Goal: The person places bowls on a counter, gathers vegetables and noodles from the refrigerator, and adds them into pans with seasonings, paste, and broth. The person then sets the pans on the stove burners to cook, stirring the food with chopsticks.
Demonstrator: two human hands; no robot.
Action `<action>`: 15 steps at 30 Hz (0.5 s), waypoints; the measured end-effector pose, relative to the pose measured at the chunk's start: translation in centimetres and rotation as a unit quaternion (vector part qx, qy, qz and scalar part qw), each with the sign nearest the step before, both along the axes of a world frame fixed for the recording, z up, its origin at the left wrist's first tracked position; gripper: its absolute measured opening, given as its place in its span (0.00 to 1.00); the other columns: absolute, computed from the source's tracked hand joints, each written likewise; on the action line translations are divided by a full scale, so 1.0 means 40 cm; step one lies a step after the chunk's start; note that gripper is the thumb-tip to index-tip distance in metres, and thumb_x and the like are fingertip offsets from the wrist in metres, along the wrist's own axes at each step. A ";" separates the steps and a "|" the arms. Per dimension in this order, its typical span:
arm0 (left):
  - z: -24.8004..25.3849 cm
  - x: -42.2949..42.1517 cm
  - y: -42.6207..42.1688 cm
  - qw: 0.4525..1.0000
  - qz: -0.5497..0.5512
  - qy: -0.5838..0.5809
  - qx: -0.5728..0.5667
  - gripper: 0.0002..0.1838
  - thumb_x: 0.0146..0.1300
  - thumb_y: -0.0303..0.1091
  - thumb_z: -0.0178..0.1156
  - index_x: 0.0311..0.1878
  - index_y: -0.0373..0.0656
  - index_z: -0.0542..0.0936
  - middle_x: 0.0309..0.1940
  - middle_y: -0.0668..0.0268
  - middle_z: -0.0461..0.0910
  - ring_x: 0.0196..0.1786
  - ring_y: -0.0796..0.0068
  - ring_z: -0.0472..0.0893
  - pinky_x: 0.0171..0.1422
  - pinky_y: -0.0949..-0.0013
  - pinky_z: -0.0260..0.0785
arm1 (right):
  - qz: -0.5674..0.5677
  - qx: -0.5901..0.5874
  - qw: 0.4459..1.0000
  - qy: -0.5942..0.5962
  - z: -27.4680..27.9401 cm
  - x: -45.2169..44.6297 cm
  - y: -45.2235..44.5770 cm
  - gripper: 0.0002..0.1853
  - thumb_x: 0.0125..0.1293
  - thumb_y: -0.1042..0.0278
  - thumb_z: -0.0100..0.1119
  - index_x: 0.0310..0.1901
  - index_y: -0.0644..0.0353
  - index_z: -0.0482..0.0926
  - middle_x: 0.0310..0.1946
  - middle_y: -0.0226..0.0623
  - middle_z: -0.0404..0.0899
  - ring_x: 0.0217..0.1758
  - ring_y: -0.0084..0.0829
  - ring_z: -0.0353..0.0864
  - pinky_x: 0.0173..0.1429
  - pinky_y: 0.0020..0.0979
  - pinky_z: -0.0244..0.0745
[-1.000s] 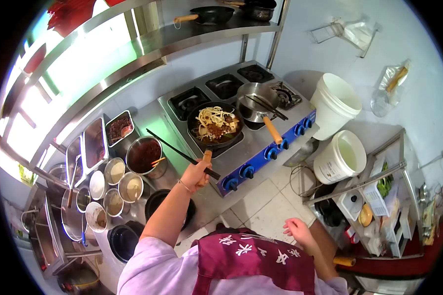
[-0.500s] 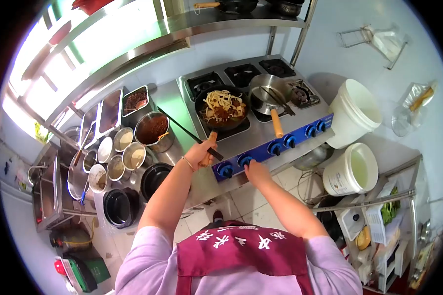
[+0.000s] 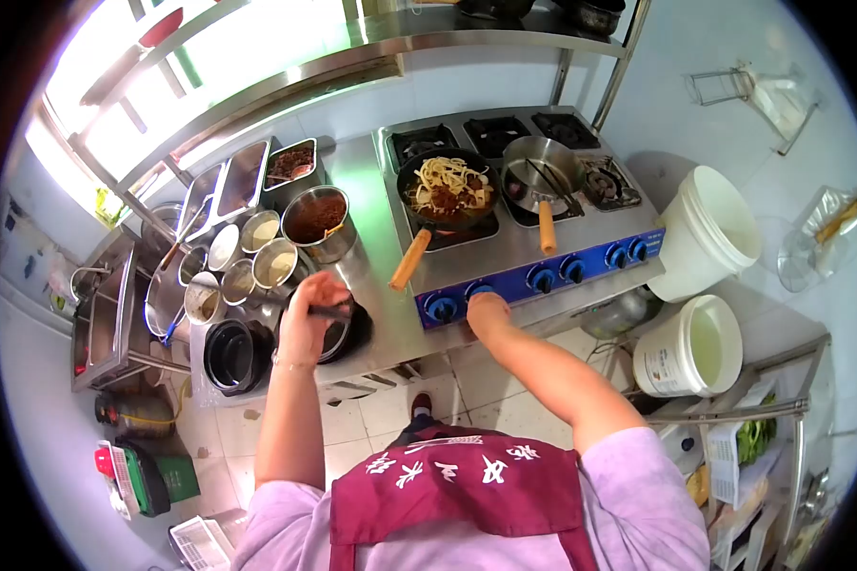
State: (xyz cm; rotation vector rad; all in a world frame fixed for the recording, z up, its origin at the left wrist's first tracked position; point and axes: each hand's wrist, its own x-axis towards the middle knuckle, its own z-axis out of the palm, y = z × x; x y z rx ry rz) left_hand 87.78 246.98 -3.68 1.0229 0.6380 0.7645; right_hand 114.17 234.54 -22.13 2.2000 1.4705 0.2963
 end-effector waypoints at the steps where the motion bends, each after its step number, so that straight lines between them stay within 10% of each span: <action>1: 0.003 -0.037 -0.034 0.999 -0.026 -0.020 0.000 0.22 0.63 0.43 0.45 0.54 0.37 0.71 0.44 0.59 0.76 0.47 0.68 0.76 0.50 0.65 0.69 | 0.002 0.002 1.000 0.000 -0.008 0.003 0.001 0.15 0.56 0.68 0.49 0.43 0.67 0.75 0.32 0.48 0.80 0.32 0.41 0.82 0.21 0.39 0.75; 15: -0.072 -0.187 -0.335 0.991 -0.110 0.019 -0.080 0.21 0.62 0.44 0.45 0.50 0.36 0.71 0.38 0.58 0.78 0.41 0.65 0.78 0.47 0.66 0.70 | 0.045 -0.040 0.994 -0.094 -0.016 0.004 0.011 0.15 0.57 0.69 0.49 0.42 0.71 0.78 0.37 0.60 0.78 0.36 0.55 0.81 0.29 0.54 0.76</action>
